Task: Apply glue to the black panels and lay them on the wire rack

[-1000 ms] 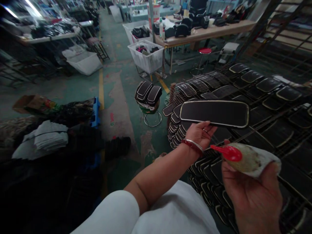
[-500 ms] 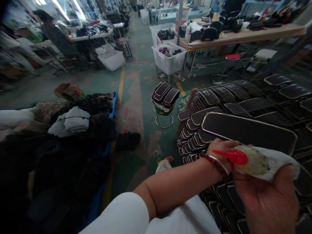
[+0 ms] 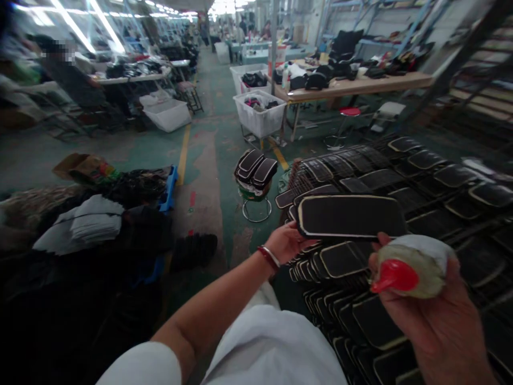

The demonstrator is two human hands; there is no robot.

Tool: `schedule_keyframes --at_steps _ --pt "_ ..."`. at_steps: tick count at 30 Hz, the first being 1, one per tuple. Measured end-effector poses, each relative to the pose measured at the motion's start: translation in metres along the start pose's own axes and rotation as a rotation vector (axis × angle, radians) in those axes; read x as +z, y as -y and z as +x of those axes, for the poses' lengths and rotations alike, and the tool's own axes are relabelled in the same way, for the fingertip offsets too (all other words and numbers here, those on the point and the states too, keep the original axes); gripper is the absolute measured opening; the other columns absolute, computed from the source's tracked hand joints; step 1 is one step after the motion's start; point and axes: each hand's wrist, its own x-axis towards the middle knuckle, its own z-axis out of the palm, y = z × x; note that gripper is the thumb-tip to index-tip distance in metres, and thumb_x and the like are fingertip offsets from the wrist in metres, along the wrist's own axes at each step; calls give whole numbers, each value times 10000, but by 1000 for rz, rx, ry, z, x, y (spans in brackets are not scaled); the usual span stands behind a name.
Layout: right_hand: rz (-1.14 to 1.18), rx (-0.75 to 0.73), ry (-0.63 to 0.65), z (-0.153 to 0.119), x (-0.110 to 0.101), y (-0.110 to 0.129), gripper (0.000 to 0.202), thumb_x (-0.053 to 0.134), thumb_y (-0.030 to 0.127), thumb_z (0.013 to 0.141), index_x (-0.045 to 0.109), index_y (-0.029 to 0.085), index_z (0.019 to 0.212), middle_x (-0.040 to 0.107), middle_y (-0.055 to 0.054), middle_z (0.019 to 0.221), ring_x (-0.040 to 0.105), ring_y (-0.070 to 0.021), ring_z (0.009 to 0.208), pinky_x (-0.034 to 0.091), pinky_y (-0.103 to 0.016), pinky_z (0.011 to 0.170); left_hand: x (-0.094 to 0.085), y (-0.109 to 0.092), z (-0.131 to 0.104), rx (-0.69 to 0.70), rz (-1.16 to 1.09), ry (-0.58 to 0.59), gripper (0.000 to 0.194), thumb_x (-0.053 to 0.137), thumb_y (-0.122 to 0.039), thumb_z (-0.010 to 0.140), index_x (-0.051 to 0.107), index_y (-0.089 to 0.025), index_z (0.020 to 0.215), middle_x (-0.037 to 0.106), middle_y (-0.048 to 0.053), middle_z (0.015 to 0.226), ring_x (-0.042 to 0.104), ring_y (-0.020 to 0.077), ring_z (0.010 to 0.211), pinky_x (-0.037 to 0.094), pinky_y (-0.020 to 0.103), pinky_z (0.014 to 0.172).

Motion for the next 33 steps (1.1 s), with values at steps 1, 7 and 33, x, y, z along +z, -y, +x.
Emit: schedule_keyframes --at_steps 1,7,33 --pt "-31 0 76 5 -7 3 418 733 676 934 891 333 1114 695 -180 1511 602 -382 1481 486 -584 1198 -7 -17 5 -30 60 -13 193 729 2 806 776 -166 887 819 72 819 779 181 710 595 311 839" --pt "49 170 586 34 -44 11 537 936 590 893 805 234 1274 777 -113 1372 800 -278 1081 687 -442 975 41 -103 60 -308 476 198 405 724 -493 1020 811 -106 1097 888 203 1067 831 278 929 603 351 856" --pt "71 -819 17 19 -97 118 559 1023 626 778 742 267 1101 717 -7 896 687 -210 750 611 -309 592 147 -66 110 -382 1313 862 338 919 -358 832 896 -389 1167 906 -127 1048 798 247 959 582 388 878"
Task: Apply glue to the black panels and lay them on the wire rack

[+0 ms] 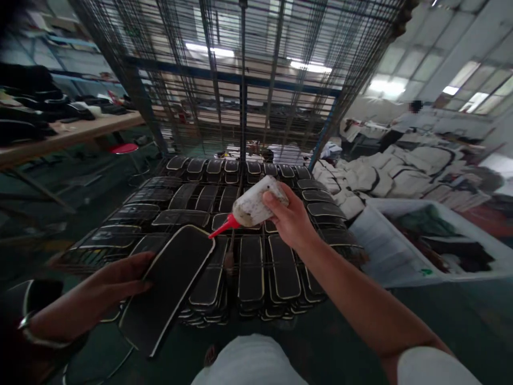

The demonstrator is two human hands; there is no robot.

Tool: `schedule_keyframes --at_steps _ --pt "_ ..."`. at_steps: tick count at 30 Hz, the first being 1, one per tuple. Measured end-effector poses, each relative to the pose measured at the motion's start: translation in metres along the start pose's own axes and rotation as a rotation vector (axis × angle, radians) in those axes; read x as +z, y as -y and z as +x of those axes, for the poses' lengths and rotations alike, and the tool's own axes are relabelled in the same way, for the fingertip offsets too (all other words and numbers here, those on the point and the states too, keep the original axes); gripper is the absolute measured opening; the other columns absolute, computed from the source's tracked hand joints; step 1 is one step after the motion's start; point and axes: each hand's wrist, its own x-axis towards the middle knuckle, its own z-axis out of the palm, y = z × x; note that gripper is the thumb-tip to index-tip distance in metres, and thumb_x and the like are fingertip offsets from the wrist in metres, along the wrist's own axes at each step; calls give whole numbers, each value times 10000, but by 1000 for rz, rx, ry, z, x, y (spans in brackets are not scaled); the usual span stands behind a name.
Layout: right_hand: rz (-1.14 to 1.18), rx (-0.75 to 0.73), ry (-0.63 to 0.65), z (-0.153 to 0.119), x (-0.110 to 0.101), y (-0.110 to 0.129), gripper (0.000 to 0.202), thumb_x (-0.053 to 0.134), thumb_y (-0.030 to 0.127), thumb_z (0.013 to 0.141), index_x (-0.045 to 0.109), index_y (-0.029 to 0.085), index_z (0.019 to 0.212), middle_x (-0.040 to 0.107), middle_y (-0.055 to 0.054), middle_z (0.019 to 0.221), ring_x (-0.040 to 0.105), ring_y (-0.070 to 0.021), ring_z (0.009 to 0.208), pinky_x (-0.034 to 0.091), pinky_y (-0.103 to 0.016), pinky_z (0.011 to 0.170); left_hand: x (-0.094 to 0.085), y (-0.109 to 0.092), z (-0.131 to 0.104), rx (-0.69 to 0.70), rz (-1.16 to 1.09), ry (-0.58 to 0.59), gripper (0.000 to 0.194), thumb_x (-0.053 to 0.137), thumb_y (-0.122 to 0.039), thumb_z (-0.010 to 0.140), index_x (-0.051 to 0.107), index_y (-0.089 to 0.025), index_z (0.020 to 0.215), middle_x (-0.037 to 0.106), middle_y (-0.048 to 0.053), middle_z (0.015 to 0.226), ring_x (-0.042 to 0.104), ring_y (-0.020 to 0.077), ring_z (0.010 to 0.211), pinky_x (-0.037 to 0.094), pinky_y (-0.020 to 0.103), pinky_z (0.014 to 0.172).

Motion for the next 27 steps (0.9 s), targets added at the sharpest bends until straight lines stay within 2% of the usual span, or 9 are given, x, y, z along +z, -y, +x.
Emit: schedule_keyframes --at_steps 4,10,17,20,24,27 --pt "-101 -92 21 -1 2 9 587 1028 613 762 746 266 1141 711 -5 954 666 -197 785 604 -321 679 -1 2 -2 -22 2 24 378 923 -375 826 889 -454 1194 901 -166 1121 786 239 962 577 398 885" --pt "-131 -91 2 -10 -1 10 569 1039 587 747 769 264 1130 721 -2 961 648 -192 810 586 -310 709 -2 4 -1 -51 -8 -4 400 947 -363 808 892 -452 1194 905 -166 1085 791 247 978 576 391 875" --pt "-85 -20 -84 -24 1 5 555 1012 616 772 722 254 1077 680 2 880 650 -190 730 563 -275 563 0 5 -1 -55 12 -7 408 956 -412 790 887 -484 1186 903 -176 1116 797 264 997 600 411 852" --pt "-91 -20 -128 -29 1 2 556 1004 616 768 699 256 1063 677 2 861 650 -200 719 565 -286 549 3 4 -2 -61 4 -23 417 976 -438 762 899 -450 1172 905 -155 1131 804 269 990 598 406 860" --pt "-85 9 -144 -38 3 -2 539 995 614 788 697 250 1050 674 0 853 651 -192 695 564 -281 526 9 4 -2 -66 -57 -17 416 999 -399 730 908 -395 1136 905 -158 1039 813 245 910 597 378 820" --pt "-61 23 -167 -46 6 -6 557 1013 618 762 704 241 1032 679 6 833 655 -186 674 555 -267 500 15 -1 -3 -110 -100 -45 420 1024 -315 707 903 -329 1109 919 -88 1056 834 225 856 650 341 773"
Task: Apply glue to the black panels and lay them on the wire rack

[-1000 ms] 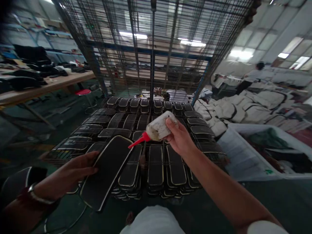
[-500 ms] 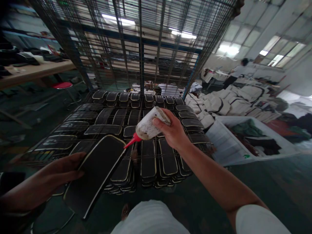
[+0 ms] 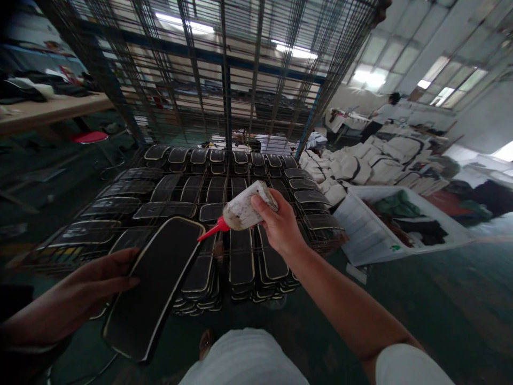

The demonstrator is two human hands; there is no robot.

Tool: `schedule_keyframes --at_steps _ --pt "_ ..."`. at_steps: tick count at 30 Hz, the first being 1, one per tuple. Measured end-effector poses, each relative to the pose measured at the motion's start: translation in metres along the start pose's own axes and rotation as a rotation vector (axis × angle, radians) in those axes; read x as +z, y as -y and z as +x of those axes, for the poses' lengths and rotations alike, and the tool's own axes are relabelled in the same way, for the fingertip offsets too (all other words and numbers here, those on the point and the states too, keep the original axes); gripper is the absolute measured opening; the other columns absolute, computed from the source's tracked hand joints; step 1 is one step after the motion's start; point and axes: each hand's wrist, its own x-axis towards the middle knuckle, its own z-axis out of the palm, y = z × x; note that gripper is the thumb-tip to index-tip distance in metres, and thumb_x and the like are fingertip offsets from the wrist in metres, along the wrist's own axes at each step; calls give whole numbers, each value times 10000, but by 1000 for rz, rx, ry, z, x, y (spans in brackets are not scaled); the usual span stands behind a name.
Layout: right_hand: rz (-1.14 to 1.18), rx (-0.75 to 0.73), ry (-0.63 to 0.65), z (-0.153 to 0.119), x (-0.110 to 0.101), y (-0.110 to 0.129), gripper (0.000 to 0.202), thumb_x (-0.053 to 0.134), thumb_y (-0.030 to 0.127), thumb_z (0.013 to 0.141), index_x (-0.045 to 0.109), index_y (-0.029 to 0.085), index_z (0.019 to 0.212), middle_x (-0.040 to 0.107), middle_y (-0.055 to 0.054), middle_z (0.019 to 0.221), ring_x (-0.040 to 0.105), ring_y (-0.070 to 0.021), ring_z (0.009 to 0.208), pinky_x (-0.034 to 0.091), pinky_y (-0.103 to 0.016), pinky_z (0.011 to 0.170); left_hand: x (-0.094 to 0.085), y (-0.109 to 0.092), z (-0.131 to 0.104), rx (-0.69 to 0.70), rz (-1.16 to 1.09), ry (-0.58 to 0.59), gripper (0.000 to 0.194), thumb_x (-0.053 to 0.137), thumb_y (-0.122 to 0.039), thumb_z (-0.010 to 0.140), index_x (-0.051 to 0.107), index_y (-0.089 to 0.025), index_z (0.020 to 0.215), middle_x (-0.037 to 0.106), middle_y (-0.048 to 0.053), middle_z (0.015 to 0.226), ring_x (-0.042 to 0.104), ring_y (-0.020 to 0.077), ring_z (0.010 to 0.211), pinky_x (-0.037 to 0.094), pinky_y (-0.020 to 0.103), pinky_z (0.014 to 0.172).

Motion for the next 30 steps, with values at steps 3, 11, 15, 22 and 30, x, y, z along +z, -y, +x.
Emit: schedule_keyframes --at_steps 3,11,15,22,30 --pt "28 15 -22 -8 4 -4 557 1038 599 732 717 232 1001 688 12 820 653 -172 674 569 -255 528 5 -5 -2 -73 -40 -31 475 1040 -233 692 869 -243 1135 920 55 1135 855 240 800 705 329 708" --pt "51 55 1 -29 8 -16 487 1036 551 766 753 239 1011 694 8 852 644 -177 700 559 -268 547 6 0 3 -68 -121 -68 584 1032 -158 669 787 -170 1198 915 98 1015 882 297 805 737 354 692" --pt "8 57 15 -41 7 -23 502 1025 568 783 769 246 1071 717 -4 921 648 -185 784 565 -282 661 10 -2 3 -80 -155 -101 614 1035 -142 598 767 -152 1150 913 120 965 871 297 726 725 342 623" --pt "-174 -15 125 -64 -1 -33 510 922 595 906 745 297 1280 742 -33 1083 695 -245 932 611 -357 802 14 -3 6 -100 -193 -136 594 974 -102 600 743 -131 1147 907 147 950 859 293 689 724 366 597" --pt "-293 -94 205 -83 -5 -41 610 869 637 957 676 324 1443 746 -80 1270 721 -329 1181 640 -479 996 17 -3 8 -95 -192 -221 438 846 -28 683 761 -123 1101 893 120 875 833 248 645 720 346 590"
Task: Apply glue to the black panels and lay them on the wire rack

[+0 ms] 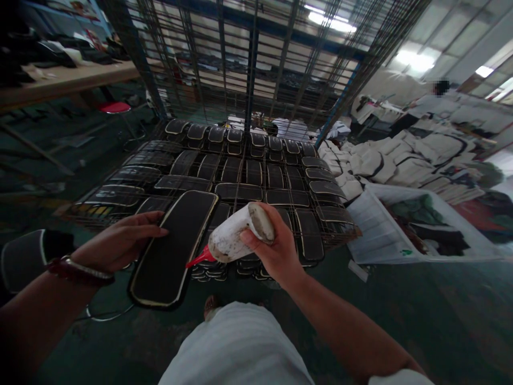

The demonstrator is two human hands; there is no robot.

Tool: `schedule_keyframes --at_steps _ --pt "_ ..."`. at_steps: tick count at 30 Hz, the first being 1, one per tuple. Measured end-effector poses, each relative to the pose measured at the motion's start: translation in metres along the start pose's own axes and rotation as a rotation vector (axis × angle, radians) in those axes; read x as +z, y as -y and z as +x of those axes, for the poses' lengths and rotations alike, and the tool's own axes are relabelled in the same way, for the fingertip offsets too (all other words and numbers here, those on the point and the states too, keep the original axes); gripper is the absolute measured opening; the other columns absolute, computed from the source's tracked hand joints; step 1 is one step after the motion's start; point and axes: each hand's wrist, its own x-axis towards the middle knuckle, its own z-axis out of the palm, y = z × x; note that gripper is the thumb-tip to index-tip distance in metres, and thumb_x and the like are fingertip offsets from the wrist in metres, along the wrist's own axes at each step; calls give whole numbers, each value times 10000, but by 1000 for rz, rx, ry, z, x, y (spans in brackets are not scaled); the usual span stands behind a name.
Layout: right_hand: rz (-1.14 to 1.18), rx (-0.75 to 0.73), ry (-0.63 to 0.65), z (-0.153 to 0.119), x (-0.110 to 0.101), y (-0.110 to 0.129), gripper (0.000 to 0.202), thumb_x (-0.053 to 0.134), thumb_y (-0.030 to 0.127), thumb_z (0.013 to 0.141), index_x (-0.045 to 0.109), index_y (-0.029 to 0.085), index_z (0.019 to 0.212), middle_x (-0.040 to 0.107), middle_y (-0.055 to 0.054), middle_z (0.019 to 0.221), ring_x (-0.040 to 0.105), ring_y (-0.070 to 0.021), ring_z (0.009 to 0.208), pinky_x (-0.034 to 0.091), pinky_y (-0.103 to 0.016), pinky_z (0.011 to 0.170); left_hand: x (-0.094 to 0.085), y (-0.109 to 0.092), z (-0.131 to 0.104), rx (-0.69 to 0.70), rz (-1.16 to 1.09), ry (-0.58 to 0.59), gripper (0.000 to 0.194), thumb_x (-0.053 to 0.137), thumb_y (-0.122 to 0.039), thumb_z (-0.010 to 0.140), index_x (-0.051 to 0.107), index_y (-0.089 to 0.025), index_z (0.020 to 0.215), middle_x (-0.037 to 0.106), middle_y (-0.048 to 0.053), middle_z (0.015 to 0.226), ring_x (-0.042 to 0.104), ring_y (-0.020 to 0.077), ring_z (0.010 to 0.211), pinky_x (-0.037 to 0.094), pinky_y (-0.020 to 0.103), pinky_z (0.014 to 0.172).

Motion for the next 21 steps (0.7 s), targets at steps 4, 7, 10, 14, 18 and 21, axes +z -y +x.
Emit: schedule_keyframes --at_steps 4,7,10,14,18,21 --pt "17 -41 106 -7 3 13 590 856 573 1002 640 305 1481 761 -99 1318 749 -324 1190 642 -474 1017 1 0 2 13 -24 -53 396 817 5 685 773 -120 1059 882 112 848 823 231 644 718 329 598" --pt "63 -86 196 -12 8 24 545 854 461 1034 611 297 1493 784 -99 1323 784 -296 1150 654 -428 984 -1 -1 3 15 -46 -95 330 790 22 687 773 -130 979 860 95 790 804 221 614 712 324 580" --pt "73 -133 233 -15 13 30 551 860 426 1036 596 287 1498 791 -104 1323 795 -280 1140 660 -397 970 -4 -1 2 18 -61 -122 274 771 31 695 760 -137 911 832 72 730 780 209 579 705 319 565" --pt "95 -135 258 -20 17 30 554 860 418 1035 592 285 1501 793 -106 1315 799 -277 1128 664 -385 954 -8 0 0 35 -84 -148 264 744 59 714 756 -134 895 823 64 714 775 203 572 696 303 555" --pt "108 -92 248 -17 17 28 526 850 417 1034 607 302 1486 791 -104 1288 799 -302 1119 665 -418 935 -10 2 -4 64 -120 -168 264 702 92 750 739 -137 877 822 64 705 776 201 577 687 289 551" --pt "73 -32 155 -3 15 24 544 858 496 1004 634 315 1465 772 -108 1286 766 -349 1166 653 -513 981 -7 1 -10 74 -137 -166 272 707 105 762 741 -124 905 826 80 717 777 212 577 686 297 557"
